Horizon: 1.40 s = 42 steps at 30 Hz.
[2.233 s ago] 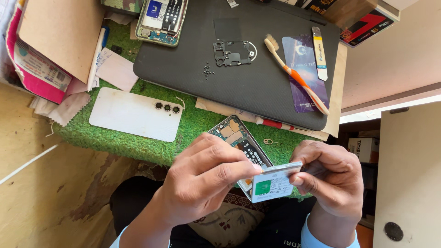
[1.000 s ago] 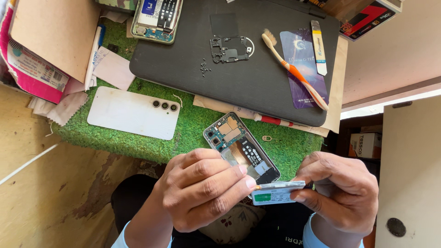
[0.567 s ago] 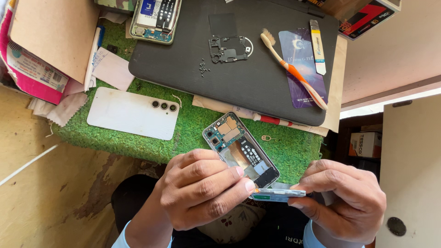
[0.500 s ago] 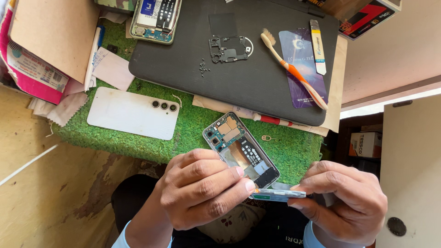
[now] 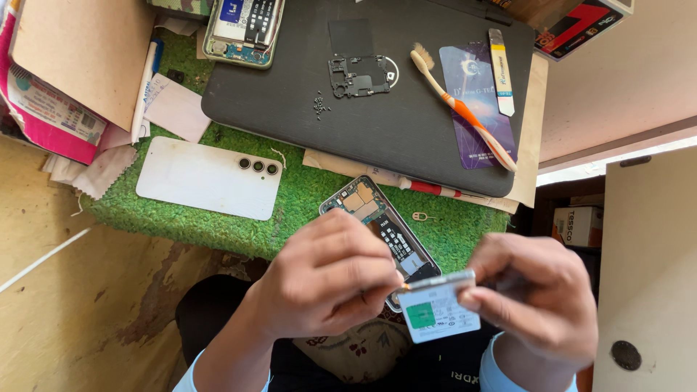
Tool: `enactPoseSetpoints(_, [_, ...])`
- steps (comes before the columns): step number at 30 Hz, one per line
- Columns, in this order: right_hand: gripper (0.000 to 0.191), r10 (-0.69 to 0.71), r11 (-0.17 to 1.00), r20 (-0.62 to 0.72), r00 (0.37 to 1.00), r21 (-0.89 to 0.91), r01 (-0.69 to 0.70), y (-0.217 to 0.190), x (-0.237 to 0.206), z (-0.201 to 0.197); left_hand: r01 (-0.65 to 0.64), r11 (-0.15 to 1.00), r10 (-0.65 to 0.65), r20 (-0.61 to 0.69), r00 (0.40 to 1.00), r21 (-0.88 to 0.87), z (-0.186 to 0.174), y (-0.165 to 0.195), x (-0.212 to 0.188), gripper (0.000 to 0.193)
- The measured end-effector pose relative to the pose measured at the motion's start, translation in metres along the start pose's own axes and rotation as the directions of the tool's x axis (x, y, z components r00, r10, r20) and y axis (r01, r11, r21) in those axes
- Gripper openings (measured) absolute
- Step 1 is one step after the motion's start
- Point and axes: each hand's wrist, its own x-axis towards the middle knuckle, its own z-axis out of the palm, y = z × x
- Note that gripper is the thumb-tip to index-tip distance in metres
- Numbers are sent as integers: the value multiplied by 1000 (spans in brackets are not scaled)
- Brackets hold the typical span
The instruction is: The person holds a disassembled smartphone and works on its internal components, pressing and repositioning the battery and board inside the frame. They then handle a small white box and a small component, fitting the part against it while continuing the phone reassembly work.
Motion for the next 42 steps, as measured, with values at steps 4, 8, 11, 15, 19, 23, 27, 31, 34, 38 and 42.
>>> enactPoseSetpoints(4, [15,321,859,74,944,396,-323,22,1,-5,243,927,-246,27,969,-287,4,5,0,15])
enactPoseSetpoints(8, [19,328,717,155,932,601,-352,39,4,-5,333,842,-355,30,934,-425,11,6,0,10])
enactPoseSetpoints(11, [23,326,659,214,921,647,-383,48,8,-5,405,763,-450,36,892,-504,14,10,-2,7])
enactPoseSetpoints(15, [26,332,602,279,901,673,-430,58,12,-5,497,457,-598,158,785,-738,22,17,-6,14])
enactPoseSetpoints(19, [28,337,582,317,887,670,-461,65,13,-4,509,200,-689,249,680,-837,31,19,-7,15])
enactPoseSetpoints(23, [30,333,570,339,880,671,-474,68,14,-3,456,23,-701,311,642,-889,34,18,-6,14])
enactPoseSetpoints(27, [30,321,563,346,882,679,-471,68,14,-2,430,-62,-690,350,634,-901,35,18,-5,15])
enactPoseSetpoints(31, [30,317,545,355,880,691,-475,68,14,-2,414,-122,-678,380,629,-902,35,18,-4,16])
enactPoseSetpoints(34, [29,299,527,363,883,708,-470,68,14,-2,410,-142,-674,392,626,-901,34,19,-3,16])
enactPoseSetpoints(38, [28,281,509,370,886,725,-464,67,16,-1,413,-116,-667,379,641,-903,33,19,-3,15])
enactPoseSetpoints(42, [28,268,456,401,876,748,-483,65,16,3,417,-71,-662,356,660,-906,34,20,-3,14])
